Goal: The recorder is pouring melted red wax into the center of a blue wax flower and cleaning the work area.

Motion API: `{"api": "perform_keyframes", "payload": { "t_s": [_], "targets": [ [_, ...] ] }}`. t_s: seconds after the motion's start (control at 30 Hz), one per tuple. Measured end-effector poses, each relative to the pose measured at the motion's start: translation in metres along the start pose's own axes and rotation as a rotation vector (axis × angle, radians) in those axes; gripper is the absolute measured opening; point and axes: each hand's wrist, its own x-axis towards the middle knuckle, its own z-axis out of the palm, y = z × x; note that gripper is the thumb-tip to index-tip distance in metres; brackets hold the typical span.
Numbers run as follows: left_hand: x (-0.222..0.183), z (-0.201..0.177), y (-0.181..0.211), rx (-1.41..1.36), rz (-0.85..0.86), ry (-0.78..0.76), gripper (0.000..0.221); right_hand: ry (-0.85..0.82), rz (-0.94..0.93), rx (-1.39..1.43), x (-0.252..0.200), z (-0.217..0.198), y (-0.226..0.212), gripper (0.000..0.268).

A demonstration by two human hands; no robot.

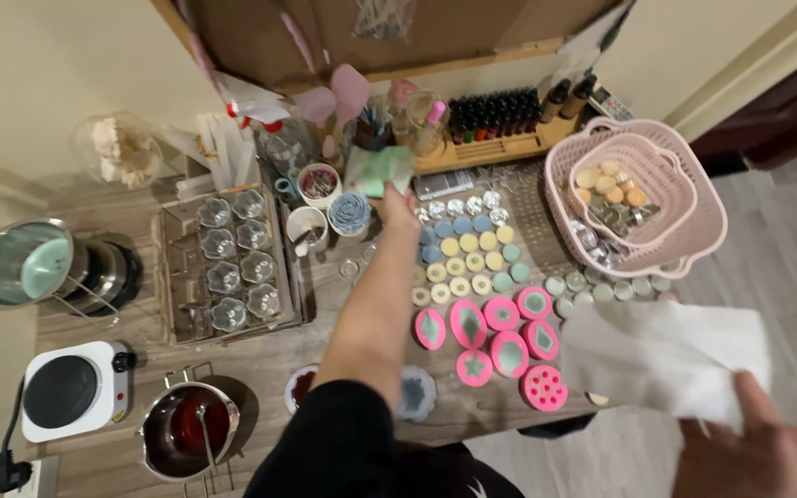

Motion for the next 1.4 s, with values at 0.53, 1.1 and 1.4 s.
{"api": "perform_keyframes", "payload": {
  "t_s": [0.53,1.1,1.4],
  "targets": [
    [-0.412,-0.189,0.174,0.925,-0.225,-1.15,0.045,-0.514,0.545,-0.401,-0.003,0.188,0.031,0.027],
    [-0.499,-0.279,0.27,0.991,0.754,-1.035,0.049,-1.194,0.557,-0.333,-0.057,0.243,0.075,0.016],
    [-0.5,-0.314,0.263,1.118,0.277,-0.471,0.019,-1.012,0.815,-0.364,-0.101,0.302,0.075,0.026]
  ]
}}
